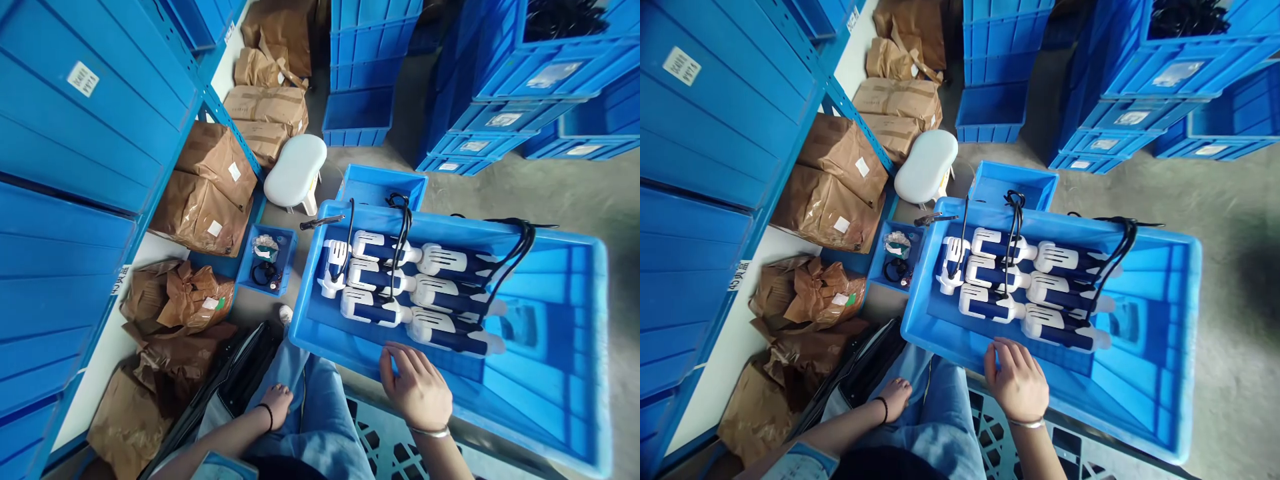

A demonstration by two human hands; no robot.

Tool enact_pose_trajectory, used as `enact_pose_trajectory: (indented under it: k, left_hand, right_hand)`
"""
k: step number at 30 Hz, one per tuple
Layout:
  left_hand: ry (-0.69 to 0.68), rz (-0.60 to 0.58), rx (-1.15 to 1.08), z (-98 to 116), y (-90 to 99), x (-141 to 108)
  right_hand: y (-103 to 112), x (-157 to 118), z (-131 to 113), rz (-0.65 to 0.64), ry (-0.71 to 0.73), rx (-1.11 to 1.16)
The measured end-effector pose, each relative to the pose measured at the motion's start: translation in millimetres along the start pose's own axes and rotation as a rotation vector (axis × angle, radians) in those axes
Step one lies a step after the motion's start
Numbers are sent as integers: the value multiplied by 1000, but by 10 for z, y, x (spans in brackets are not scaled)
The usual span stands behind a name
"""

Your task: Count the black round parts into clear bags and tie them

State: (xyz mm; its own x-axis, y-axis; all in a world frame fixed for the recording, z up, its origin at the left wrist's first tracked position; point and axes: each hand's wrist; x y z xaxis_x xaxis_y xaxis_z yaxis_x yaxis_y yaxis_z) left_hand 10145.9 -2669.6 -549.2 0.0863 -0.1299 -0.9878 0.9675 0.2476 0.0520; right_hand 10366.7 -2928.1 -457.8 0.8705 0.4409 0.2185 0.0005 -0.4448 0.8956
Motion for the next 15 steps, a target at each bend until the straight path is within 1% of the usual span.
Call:
enact_pose_trajectory:
  k: [8, 15]
  left_hand:
    - [-24, -11, -45, -179, 36, -23]
    - [-41, -17, -87, -378, 79, -11]
  right_hand:
    - [-8, 77, -14, -46, 46, -52]
    - [-63, 146, -45, -106, 74, -80]
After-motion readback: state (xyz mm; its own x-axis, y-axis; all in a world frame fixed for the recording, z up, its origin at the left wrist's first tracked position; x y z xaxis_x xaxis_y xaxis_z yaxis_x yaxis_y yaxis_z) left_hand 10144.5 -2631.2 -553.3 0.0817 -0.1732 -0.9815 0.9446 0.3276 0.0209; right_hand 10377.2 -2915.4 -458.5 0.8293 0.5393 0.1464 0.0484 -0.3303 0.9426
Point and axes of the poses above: each hand's wrist, its own x-axis towards the middle knuckle, its own y-axis out of the back of the hand, z = x × y, and after that the axes turned 4 degrees about -z, right-handed
